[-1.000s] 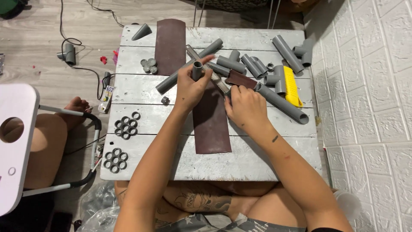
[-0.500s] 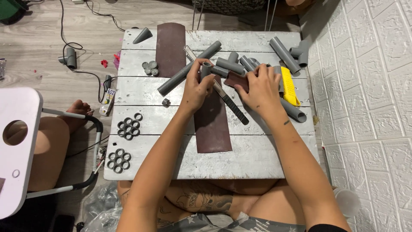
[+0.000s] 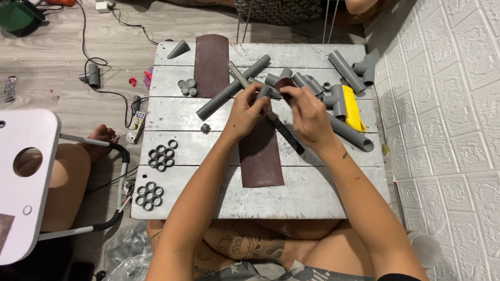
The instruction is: Using a metal rod to scrape or mark the ends of PVC pipe segments on a low wooden table.
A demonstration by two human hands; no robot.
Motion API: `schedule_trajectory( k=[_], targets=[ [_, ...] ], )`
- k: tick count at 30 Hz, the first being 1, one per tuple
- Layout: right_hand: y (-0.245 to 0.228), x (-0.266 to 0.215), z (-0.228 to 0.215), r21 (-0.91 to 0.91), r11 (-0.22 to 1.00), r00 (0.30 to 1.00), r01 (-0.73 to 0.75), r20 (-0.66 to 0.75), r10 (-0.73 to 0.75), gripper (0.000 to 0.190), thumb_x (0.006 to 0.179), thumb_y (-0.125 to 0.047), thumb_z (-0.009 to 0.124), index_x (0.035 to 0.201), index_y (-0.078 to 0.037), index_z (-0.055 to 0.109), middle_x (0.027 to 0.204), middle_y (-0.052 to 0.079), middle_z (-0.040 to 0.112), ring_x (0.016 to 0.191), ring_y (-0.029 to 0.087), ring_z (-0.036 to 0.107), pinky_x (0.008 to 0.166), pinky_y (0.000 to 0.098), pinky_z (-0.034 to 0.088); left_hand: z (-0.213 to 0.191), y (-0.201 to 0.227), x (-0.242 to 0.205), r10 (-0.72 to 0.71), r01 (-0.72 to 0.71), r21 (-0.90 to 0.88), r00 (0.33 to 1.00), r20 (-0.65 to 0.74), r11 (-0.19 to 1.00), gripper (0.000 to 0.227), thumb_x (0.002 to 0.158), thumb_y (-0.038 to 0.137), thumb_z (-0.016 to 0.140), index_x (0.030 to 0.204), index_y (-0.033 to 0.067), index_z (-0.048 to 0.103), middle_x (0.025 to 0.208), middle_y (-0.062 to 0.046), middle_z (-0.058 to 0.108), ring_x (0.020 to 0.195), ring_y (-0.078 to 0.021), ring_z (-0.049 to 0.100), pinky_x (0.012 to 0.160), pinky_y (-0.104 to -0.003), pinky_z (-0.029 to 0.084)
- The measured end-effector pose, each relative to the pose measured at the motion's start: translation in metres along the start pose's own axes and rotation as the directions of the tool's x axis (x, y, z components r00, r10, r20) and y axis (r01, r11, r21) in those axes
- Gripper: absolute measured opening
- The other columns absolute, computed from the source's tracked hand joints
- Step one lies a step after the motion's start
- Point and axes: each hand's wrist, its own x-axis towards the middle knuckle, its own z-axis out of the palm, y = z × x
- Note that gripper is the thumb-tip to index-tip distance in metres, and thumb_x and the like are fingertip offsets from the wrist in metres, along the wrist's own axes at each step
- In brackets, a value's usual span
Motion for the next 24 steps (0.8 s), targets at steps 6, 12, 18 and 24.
schedule_trajectory(
  k=[6, 12, 18, 24],
  targets=[
    [-0.010, 0.003, 0.012, -0.306, 0.923, 0.971, 0.233, 0.012, -0.241, 0.039, 0.105, -0.011, 0.049, 0.141, -0.017, 0.062, 0.089, 0.004, 0.052, 0.073, 0.025, 0.065, 0.068, 0.0334, 0.057, 0.000, 0.011, -0.003, -0.012, 0.008, 0.246, 1.000, 0.017, 0.969, 0.019, 0.081, 0.012, 0.062, 0.094, 0.0109, 0.076, 0.060, -0.005, 0.064, 0.056, -0.0150, 0.058, 0.056, -0.029, 0.048],
    [0.004, 0.013, -0.007, -0.523, 0.838, 0.969, 0.159, -0.079, -0.233, 0.034, 0.106, -0.004, 0.048, 0.132, -0.007, 0.069, 0.089, 0.010, 0.051, 0.067, 0.031, 0.061, 0.061, 0.0390, 0.055, 0.000, 0.018, -0.003, -0.016, 0.017, 0.039, 1.000, -0.017, 0.999, 0.020, 0.089, 0.006, 0.058, 0.102, 0.0034, 0.072, 0.056, -0.005, 0.054, 0.041, -0.0127, 0.052, 0.044, -0.025, 0.045],
    [-0.002, 0.006, 0.010, -0.544, 0.815, 0.969, 0.201, -0.012, -0.247, 0.030, 0.101, -0.011, 0.052, 0.124, -0.014, 0.071, 0.086, 0.005, 0.052, 0.072, 0.026, 0.065, 0.064, 0.0356, 0.056, -0.002, 0.025, -0.005, -0.049, 0.050, 0.144, 0.999, -0.007, 0.988, 0.015, 0.084, 0.011, 0.063, 0.092, 0.0063, 0.075, 0.055, -0.003, 0.057, 0.051, -0.0144, 0.055, 0.051, -0.028, 0.045],
    [0.001, -0.001, 0.016, -0.596, 0.768, 0.955, 0.237, -0.003, -0.297, 0.032, 0.101, -0.013, 0.050, 0.121, -0.024, 0.073, 0.089, -0.001, 0.051, 0.071, 0.020, 0.063, 0.064, 0.0326, 0.054, 0.000, 0.033, -0.006, -0.034, 0.032, 0.174, 0.999, 0.012, 0.984, 0.013, 0.084, 0.012, 0.061, 0.085, 0.0084, 0.073, 0.055, -0.003, 0.056, 0.053, -0.0135, 0.054, 0.055, -0.029, 0.046]
  ],
)
